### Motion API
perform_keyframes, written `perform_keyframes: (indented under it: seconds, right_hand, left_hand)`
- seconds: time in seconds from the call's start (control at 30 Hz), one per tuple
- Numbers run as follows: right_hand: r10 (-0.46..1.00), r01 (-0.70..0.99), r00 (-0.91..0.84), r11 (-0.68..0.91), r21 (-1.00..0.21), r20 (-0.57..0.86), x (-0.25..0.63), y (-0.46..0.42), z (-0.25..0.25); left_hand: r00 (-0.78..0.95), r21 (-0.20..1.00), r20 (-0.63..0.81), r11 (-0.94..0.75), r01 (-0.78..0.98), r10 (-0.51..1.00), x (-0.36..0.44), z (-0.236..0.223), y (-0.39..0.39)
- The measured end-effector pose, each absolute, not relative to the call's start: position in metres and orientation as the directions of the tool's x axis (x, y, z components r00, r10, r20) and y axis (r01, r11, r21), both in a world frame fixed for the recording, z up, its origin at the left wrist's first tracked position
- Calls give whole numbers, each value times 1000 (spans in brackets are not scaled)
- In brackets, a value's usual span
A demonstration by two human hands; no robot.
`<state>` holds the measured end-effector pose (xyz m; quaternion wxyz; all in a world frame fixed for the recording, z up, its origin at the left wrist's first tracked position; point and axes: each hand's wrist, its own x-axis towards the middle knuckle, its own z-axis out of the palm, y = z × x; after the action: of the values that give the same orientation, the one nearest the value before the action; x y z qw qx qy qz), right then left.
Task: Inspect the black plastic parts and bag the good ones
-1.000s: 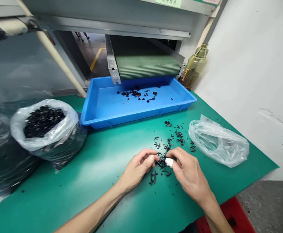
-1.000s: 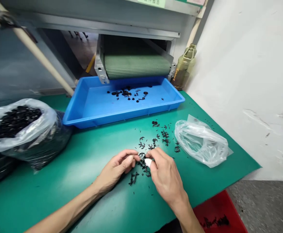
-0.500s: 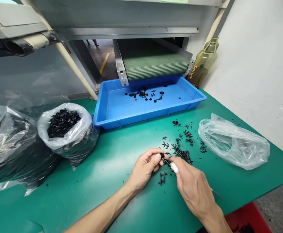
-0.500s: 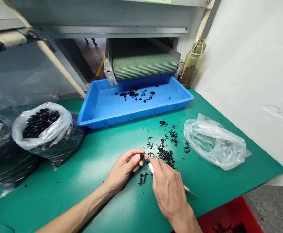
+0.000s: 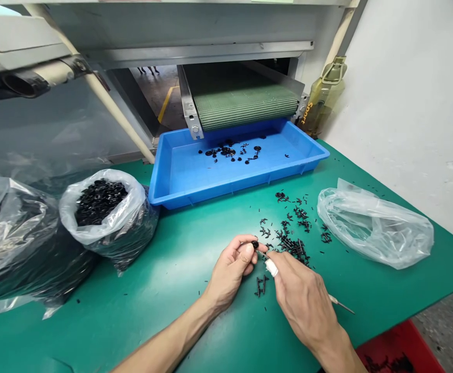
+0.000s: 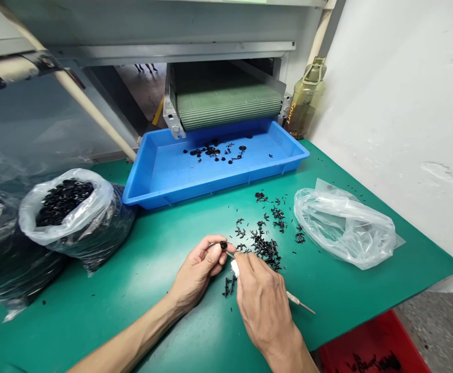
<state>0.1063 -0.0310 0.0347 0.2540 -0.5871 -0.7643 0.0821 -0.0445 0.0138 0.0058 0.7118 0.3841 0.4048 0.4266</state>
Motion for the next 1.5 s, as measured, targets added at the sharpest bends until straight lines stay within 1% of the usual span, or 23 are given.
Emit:
perform_keyframes:
  seconds: [0.13, 0.3, 0.47, 0.67, 0.73, 0.8, 0.87, 1.0, 1.03, 1.1, 1.2, 1.3, 1.33, 1.4, 1.5]
  right_hand:
    - [939, 865, -172, 288, -411, 297, 103, -30, 33]
    - [947, 852, -145, 266, -451, 286, 101, -31, 33]
    - [939, 875, -124, 257, -411, 322, 102, -31, 34]
    - [922, 906, -123, 256, -338, 368, 99, -31, 31]
    - [918, 904, -126, 261, -337, 375, 97, -32, 31]
    - [921, 892, -118, 263, -369, 372, 96, -33, 31]
    - [945, 858, -103, 242, -454, 310, 96, -31, 33]
    - [994, 707, -112, 75, -703, -7, 102, -21, 36]
    - [993, 674, -104, 25, -738, -61, 104, -18, 36]
    - [994, 656, -54, -38, -754, -98, 111, -13, 36]
    - [996, 727, -6, -53, -684, -84, 127, -7, 37]
    - [1000, 827, 14, -10, -562, 2, 147, 11, 42]
    - [999, 862, 30, -5, -507, 42, 153, 22, 43]
    - [994, 912, 46, -2, -410, 99, 162, 51, 43]
    - [993, 933, 54, -14, -359, 103, 166, 100, 40]
  left_hand:
    - [293, 898, -269, 348, -267, 918, -46, 5, 14]
    - [320, 884, -252, 352, -308, 913, -46, 5, 14]
    - [298, 898, -276, 356, -258, 914, -48, 4, 14]
    - [250, 948, -212, 261, -182, 945, -46, 7, 12]
    - [223, 958, -195, 234, -164, 955, -46, 8, 12]
    - [207, 963, -187, 221, -155, 960, -46, 9, 12]
    - [217, 963, -177, 214, -162, 960, -46, 9, 12]
    - [249, 964, -158, 203, -170, 956, -46, 9, 12]
    - [245, 965, -163, 206, -161, 956, -45, 10, 12]
    - [214, 969, -181, 212, -128, 960, -44, 12, 12]
    - [169, 979, -201, 204, -3, 965, -43, 17, 13]
    - [182, 977, -205, 190, 99, 962, -44, 18, 14]
    - [194, 977, -207, 193, 92, 959, -45, 17, 14]
    - [221, 977, -208, 213, 0, 953, -46, 12, 15]
    - [266, 943, -206, 264, -204, 942, -49, 5, 16]
